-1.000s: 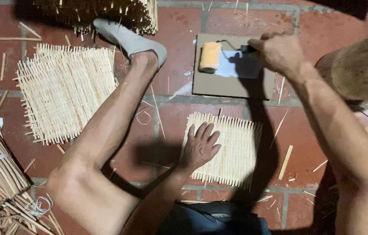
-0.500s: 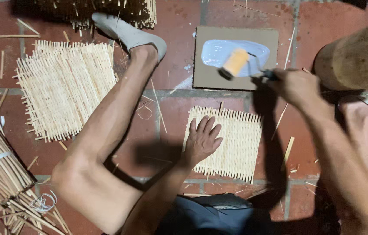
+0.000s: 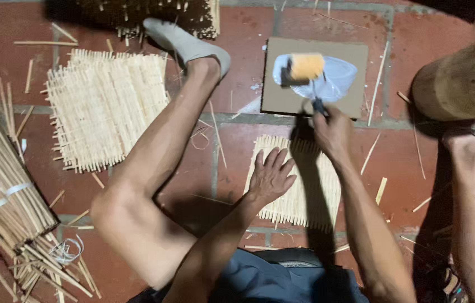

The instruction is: The person weaves thin bamboo strips into a rectangular mat on a tiled floor. They use a small wooden tool to press the strips into place, then apply glue with a roller to a cardboard backing and attach the mat to it.

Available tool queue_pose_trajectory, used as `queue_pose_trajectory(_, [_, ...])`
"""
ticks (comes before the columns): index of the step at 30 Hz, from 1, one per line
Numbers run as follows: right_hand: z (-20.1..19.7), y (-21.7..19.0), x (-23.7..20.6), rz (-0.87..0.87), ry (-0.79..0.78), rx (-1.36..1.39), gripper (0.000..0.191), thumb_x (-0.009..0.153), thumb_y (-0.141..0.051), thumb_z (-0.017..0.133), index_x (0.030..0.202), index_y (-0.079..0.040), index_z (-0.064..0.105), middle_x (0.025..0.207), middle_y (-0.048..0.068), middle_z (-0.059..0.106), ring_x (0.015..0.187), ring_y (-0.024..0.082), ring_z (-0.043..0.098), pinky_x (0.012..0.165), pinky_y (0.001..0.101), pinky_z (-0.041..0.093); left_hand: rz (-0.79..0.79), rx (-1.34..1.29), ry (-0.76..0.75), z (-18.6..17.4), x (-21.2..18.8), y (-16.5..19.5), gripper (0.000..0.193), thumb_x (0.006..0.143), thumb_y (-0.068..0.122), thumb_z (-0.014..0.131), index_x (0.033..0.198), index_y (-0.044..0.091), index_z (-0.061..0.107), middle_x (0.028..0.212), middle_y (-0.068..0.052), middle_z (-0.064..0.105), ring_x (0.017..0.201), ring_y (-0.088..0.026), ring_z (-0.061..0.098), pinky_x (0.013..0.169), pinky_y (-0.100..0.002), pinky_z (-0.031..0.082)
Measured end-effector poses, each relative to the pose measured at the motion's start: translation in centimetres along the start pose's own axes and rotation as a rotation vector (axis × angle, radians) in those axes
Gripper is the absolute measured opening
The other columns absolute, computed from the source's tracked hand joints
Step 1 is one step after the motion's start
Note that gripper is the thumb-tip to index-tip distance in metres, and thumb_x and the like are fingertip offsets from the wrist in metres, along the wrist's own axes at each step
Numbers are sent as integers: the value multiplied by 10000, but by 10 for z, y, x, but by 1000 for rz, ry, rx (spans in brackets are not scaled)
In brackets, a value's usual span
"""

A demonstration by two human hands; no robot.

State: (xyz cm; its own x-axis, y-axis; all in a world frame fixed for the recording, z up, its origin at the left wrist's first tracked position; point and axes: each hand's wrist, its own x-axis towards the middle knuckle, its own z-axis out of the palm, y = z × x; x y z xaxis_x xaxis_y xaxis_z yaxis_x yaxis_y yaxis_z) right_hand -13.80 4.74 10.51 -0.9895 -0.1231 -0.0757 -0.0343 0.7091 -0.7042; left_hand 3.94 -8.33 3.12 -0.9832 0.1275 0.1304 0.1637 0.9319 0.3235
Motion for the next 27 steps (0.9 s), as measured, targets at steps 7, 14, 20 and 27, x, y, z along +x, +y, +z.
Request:
queue_pose_trajectory(7, [70,-70,69,-176,74,-210,313,929,-277,658,1004,19,729,880,329,692,837,515,666,751,583,514,14,204,-271,23,2,-10,484,1000,307,480,1361,27,639,1508,-140,476,1513,-343,307,1215,-633,119])
queue_pose_trajectory(14, [45,-40,-64,-175,-44,-177,313,977,-256,636,1173,-15,678,848,295,687,779,498,669,690,576,509,19,-220,-75,25,0,-7,600,923,312,467,1478,96,538,1574,-141,415,1485,-374,275,1178,-689,81])
queue_pose_trajectory(20, [-13,-19,-23,-366,-247,-402,337,948,-348,689,1146,-76,711,938,222,721,829,431,693,709,549,537,-5,32,-423,7,1,1,513,1029,484,496,1410,141,522,1640,-157,347,1548,-335,210,1193,-665,121])
queue_pose_trajectory(27, [-72,-26,109,-562,-483,-1033,271,1006,-355,631,1246,-262,717,947,103,759,807,308,721,683,466,597,-25,-8,-146,6,-2,2,529,996,498,516,1416,175,517,1565,-113,422,1481,-304,322,1189,-642,195])
